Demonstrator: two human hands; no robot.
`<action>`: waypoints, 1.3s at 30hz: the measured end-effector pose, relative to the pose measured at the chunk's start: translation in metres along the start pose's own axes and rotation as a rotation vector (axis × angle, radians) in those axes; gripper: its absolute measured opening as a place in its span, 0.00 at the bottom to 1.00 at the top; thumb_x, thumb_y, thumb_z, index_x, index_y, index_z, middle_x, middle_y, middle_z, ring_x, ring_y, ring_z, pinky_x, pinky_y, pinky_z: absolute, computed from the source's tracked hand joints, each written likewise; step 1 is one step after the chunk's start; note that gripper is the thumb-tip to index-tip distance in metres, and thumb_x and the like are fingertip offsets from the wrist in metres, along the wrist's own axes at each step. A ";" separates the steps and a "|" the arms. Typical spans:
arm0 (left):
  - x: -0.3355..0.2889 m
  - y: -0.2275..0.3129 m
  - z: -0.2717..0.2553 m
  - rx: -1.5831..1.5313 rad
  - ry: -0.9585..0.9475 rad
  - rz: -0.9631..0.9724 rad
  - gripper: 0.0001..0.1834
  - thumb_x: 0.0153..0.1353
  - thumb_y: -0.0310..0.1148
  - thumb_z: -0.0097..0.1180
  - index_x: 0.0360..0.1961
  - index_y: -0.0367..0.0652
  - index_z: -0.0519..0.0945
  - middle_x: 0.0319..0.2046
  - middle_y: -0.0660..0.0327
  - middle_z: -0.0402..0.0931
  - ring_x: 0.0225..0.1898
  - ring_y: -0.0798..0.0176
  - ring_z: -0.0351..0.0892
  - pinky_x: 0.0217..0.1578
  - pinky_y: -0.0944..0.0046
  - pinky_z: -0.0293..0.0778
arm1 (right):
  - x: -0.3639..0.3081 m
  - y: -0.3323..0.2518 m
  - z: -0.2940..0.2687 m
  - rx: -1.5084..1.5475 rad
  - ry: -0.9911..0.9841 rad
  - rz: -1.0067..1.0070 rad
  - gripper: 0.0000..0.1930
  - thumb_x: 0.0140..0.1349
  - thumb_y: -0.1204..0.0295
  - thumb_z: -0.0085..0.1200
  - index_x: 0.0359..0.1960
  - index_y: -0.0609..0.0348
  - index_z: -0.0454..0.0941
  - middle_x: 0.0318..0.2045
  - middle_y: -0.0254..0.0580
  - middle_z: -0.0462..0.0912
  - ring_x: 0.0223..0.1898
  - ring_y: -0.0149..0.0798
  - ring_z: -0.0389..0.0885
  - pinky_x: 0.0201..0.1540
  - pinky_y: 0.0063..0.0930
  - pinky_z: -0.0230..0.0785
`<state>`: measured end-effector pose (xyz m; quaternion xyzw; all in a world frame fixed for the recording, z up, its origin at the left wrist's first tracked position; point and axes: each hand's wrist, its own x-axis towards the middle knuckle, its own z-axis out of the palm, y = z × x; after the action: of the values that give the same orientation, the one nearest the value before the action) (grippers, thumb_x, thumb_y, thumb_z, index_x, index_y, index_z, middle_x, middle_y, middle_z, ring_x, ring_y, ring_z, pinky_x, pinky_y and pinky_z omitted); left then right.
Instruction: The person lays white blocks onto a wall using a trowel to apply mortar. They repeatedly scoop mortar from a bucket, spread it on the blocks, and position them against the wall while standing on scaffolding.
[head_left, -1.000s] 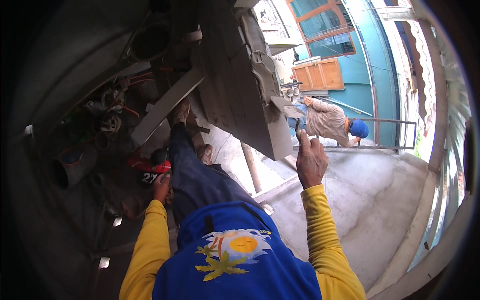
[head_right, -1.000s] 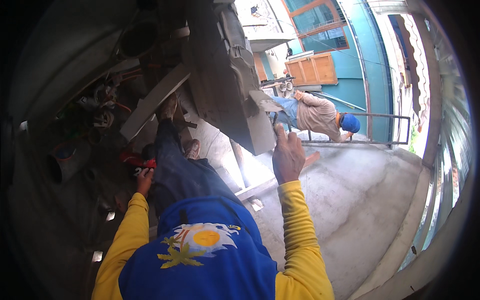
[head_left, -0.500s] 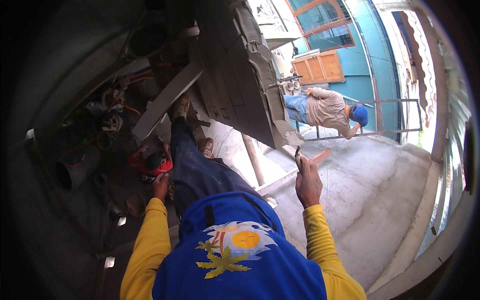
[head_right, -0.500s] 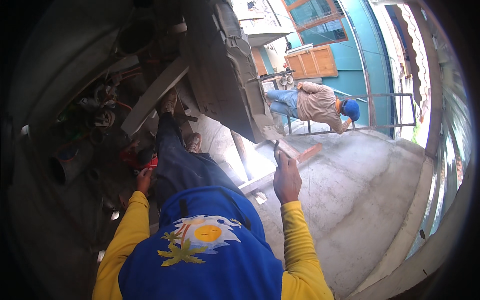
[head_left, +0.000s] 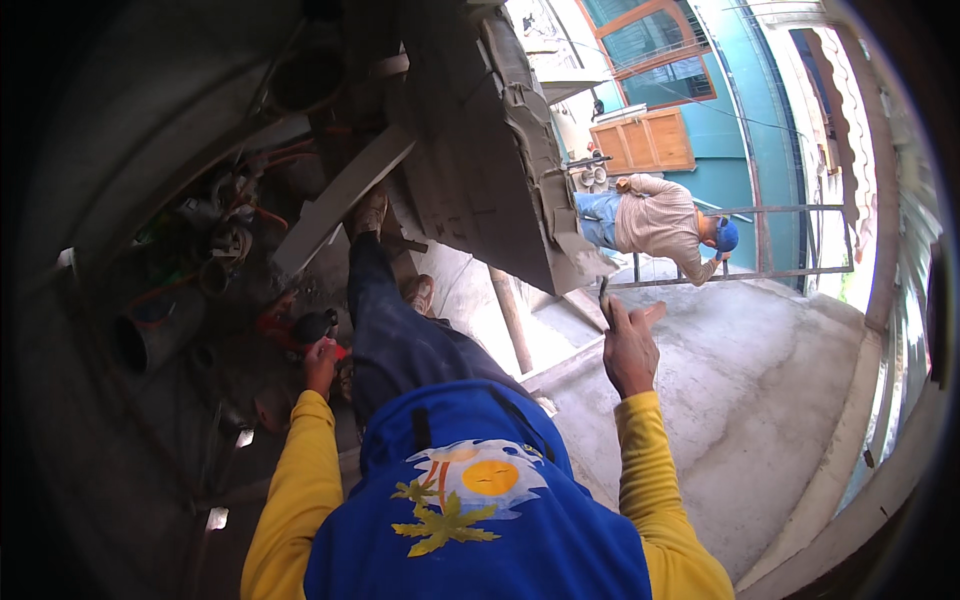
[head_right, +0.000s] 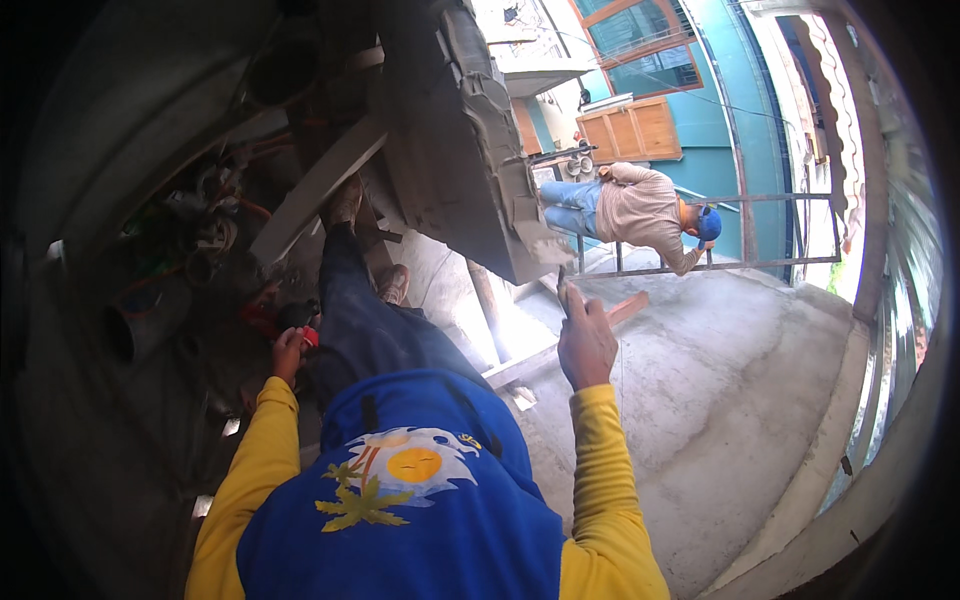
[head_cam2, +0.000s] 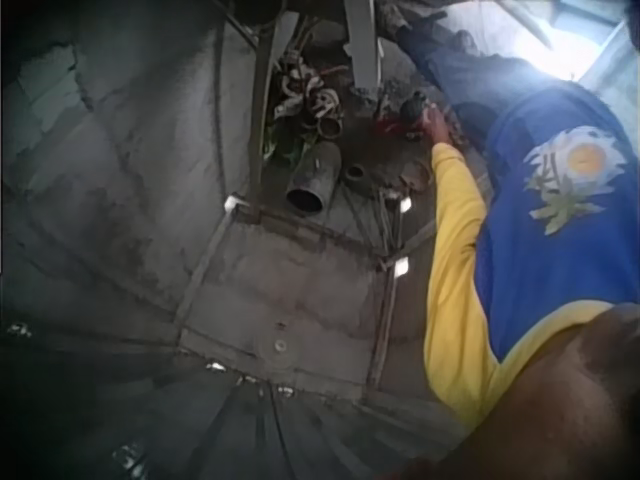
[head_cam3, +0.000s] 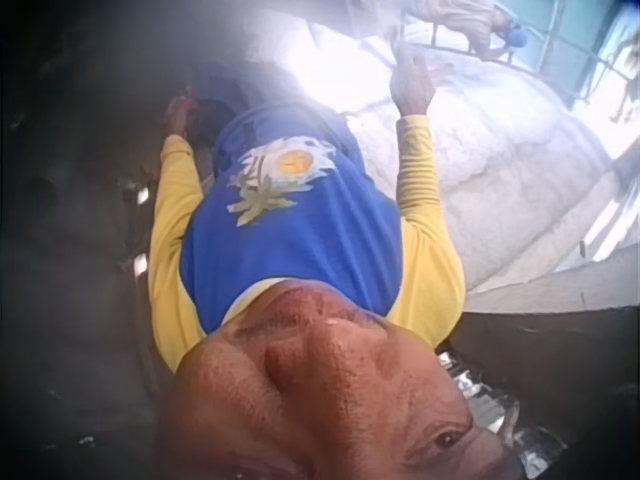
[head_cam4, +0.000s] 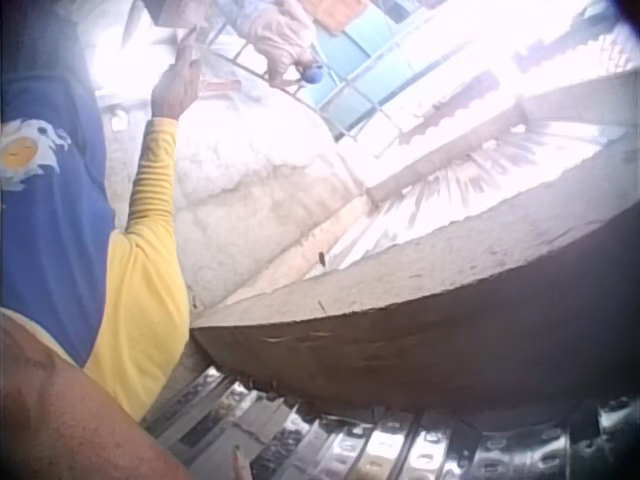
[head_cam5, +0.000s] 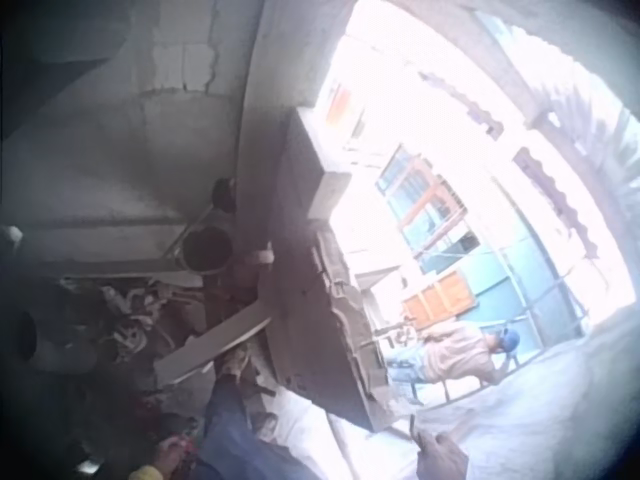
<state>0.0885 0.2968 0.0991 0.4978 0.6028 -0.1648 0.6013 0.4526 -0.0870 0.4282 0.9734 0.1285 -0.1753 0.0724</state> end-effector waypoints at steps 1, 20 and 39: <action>-0.003 -0.001 -0.003 -0.003 -0.004 0.007 0.32 0.72 0.54 0.60 0.69 0.45 0.77 0.51 0.67 0.84 0.48 0.70 0.82 0.44 0.56 0.76 | -0.011 0.000 -0.001 0.007 -0.022 0.013 0.31 0.65 0.73 0.60 0.72 0.40 0.74 0.49 0.47 0.80 0.47 0.57 0.84 0.47 0.52 0.78; -0.017 0.002 -0.007 -0.059 0.059 -0.011 0.28 0.71 0.52 0.62 0.63 0.44 0.81 0.41 0.66 0.80 0.35 0.72 0.75 0.30 0.68 0.70 | -0.041 0.004 0.023 0.072 0.020 0.174 0.29 0.64 0.72 0.55 0.69 0.53 0.72 0.53 0.51 0.77 0.49 0.59 0.85 0.49 0.54 0.79; -0.015 0.001 -0.017 0.041 -0.003 -0.072 0.34 0.72 0.54 0.60 0.73 0.48 0.73 0.56 0.64 0.81 0.49 0.67 0.81 0.45 0.57 0.76 | -0.034 0.042 0.108 0.213 0.344 0.016 0.30 0.65 0.76 0.60 0.71 0.55 0.69 0.55 0.53 0.78 0.57 0.59 0.80 0.60 0.50 0.74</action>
<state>0.0768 0.3047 0.1171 0.4878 0.6161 -0.1994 0.5854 0.3987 -0.1550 0.3440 0.9922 0.1119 -0.0184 -0.0526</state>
